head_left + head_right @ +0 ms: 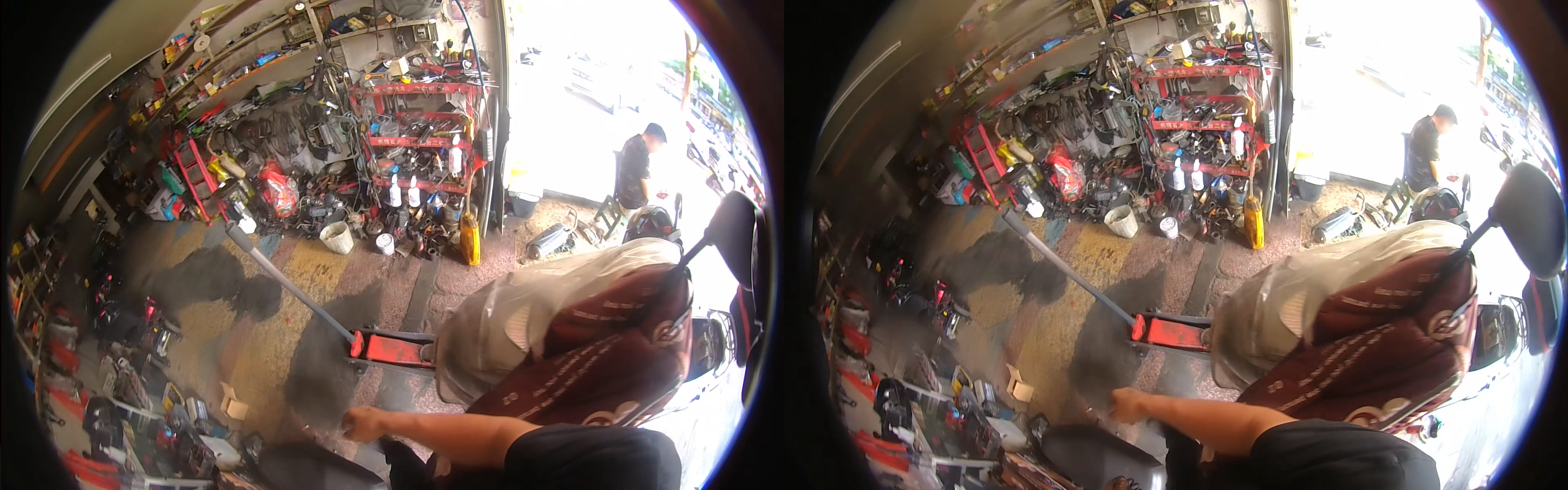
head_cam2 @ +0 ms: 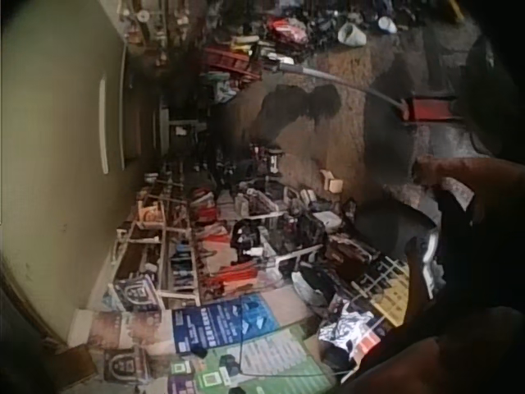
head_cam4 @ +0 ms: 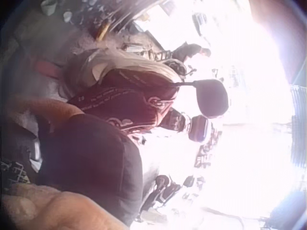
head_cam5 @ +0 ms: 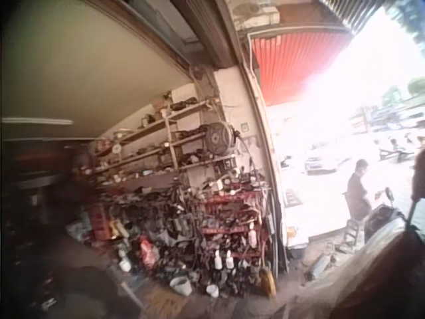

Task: The person repairs a scooter by using a cordless impact wrench to remove and install bolts on the front fairing and undercarriage. They retrieve a wrench from a tool rack, use a hammer to tap a metal bar, and manipulate various fasteners and panels while working in a cluttered repair shop.

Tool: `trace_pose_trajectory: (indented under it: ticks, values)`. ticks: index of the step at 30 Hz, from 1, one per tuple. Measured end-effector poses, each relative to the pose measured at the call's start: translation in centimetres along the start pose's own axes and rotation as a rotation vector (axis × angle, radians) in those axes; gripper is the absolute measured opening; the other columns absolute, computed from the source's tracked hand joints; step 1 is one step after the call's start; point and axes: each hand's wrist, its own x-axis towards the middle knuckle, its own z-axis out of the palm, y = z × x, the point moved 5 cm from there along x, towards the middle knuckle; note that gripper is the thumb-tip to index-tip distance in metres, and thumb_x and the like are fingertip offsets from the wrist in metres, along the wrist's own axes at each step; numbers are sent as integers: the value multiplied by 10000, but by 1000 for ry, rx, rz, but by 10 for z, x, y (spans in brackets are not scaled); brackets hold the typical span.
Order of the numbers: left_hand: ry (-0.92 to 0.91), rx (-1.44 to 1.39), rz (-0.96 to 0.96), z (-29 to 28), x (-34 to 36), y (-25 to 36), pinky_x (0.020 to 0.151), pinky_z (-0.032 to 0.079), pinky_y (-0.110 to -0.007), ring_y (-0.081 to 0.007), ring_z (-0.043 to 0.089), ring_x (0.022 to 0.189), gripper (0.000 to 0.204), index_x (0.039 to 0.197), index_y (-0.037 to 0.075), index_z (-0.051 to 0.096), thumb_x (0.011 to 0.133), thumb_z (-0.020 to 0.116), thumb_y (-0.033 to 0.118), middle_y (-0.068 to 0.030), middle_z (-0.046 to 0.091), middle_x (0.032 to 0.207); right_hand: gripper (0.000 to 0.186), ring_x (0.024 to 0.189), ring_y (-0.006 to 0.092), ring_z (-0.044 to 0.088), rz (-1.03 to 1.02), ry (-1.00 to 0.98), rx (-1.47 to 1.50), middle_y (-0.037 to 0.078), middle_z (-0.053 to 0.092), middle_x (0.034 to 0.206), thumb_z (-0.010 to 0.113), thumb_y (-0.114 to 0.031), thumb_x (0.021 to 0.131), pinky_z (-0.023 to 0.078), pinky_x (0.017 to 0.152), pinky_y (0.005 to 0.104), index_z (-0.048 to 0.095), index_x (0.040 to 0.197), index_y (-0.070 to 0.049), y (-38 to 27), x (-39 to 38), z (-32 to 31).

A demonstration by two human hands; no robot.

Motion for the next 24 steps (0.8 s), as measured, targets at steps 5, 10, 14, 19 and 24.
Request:
trace_pose_trajectory:
  ticks: [5, 10, 14, 19, 24]
  values:
    - [281, 264, -32, 27, 79, 139, 689, 536, -371, -212, 619, 829, 326, 1208, 114, 569, 918, 619, 254, -92, 638, 1006, 380, 947, 371, 664, 384, 102, -368, 215, 685, 983, 583, -378, 807, 520, 822, 486, 715, 942, -48, 130, 42, -75]
    - [222, 360, 90, 81, 175, 322, 671, 535, -343, -194, 618, 799, 263, 1166, 95, 567, 939, 618, 218, -82, 632, 971, 368, 909, 326, 689, 882, 201, -293, 200, 704, 891, 581, -349, 825, 550, 774, 445, 721, 881, -13, 183, 8, -114]
    - [62, 500, 289, 150, 257, 437, 707, 521, -315, -180, 621, 811, 205, 1094, 36, 599, 928, 600, 157, -85, 649, 938, 284, 782, 246, 715, 1078, 81, -31, 150, 723, 888, 542, -192, 804, 570, 647, 376, 714, 902, 11, 168, 42, -101]
    - [1, 839, 503, 163, 372, 500, 739, 507, -306, -175, 627, 835, 145, 995, -35, 617, 888, 547, 35, -100, 645, 918, 294, 684, 216, 700, 1136, 131, 103, 140, 714, 786, 521, -222, 836, 573, 588, 346, 714, 867, -3, 156, 160, -97]
    - [-46, 772, 303, 58, 486, 517, 519, 472, -289, -151, 566, 600, 179, 1030, 46, 638, 901, 647, 171, -63, 644, 766, 266, 696, 177, 702, 1030, 18, 90, 78, 725, 828, 592, -311, 848, 591, 583, 334, 729, 922, -95, 155, 283, -124]
